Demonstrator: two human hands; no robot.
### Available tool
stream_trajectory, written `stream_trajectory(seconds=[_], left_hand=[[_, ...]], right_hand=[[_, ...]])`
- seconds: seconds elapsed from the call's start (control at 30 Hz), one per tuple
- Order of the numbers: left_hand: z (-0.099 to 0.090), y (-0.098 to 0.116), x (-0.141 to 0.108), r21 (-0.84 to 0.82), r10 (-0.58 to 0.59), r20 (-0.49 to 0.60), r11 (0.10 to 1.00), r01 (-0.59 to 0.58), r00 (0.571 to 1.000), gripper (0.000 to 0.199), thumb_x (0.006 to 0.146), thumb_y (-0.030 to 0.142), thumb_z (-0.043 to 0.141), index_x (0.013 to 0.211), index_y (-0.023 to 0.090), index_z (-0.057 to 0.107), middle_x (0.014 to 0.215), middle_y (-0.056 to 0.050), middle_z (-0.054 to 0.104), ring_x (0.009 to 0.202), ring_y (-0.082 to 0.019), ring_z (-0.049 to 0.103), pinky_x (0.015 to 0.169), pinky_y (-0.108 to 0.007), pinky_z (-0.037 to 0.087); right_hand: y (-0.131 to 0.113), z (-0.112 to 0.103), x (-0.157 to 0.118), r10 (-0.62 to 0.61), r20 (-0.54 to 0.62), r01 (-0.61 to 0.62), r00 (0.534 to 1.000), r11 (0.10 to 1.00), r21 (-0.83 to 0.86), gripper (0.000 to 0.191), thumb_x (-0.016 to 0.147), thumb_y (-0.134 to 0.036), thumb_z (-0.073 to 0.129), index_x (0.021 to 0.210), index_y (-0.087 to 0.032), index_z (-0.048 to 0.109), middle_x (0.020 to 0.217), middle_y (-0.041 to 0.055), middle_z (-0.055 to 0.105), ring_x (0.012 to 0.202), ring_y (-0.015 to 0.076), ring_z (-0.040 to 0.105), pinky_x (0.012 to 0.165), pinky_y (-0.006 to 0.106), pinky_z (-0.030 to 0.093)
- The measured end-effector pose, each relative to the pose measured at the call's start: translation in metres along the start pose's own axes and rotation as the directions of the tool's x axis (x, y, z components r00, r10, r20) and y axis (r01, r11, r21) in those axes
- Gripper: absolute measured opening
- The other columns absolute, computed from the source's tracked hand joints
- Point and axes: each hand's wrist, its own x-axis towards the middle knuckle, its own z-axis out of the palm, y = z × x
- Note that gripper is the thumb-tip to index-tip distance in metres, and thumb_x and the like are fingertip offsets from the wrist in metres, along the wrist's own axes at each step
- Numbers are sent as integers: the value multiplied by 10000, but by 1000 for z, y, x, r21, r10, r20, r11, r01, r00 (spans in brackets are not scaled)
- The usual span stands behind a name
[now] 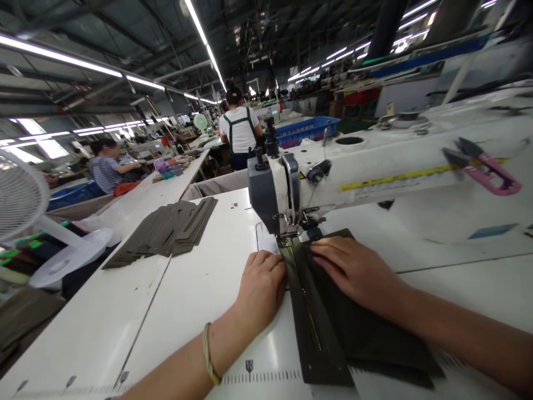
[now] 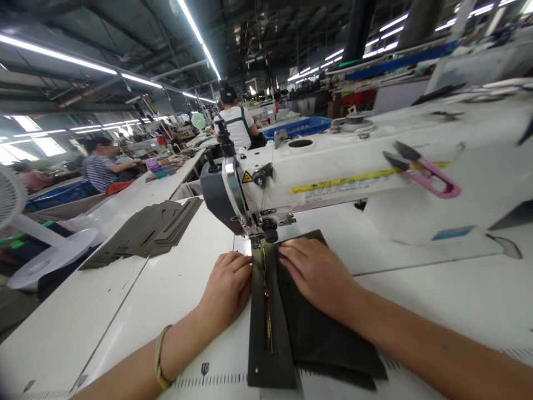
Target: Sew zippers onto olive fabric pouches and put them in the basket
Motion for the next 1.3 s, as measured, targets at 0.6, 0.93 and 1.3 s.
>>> stream_trajectory(seconds=[0.6, 0.93, 1.3], left_hand=[[10, -23, 7, 24, 302, -82, 953, -301, 950, 224, 898, 130, 401, 973, 115, 611, 1024, -124, 664, 936, -218, 637, 832, -404, 540], [8, -16, 11, 40, 235, 7, 971, -235, 972, 210, 901, 157, 417, 943, 102, 615, 937, -104, 667, 891, -211, 636, 834, -383, 527], [10, -15, 7, 39, 106, 23, 994, -107, 994, 131, 820, 129, 484, 876, 132, 603, 826, -70, 602, 796, -207, 581, 748, -357, 517]], right_hand=[[-29, 13, 9, -103, 87, 99, 991, 994, 47, 414, 882, -154, 315, 1163, 39, 549, 1239, 208, 526, 1167, 252, 492, 991, 392, 419], [-22, 15, 8, -124, 118, 115, 985, 990, 76, 406, 893, -158, 316, 1170, 40, 537, 1254, 214, 517, 1189, 256, 470, 1016, 409, 388], [-39, -2, 23, 52, 238, -98, 970, 978, 186, 161, 702, -191, 537, 842, -128, 587, 969, 137, 582, 943, 283, 508, 816, 460, 423]])
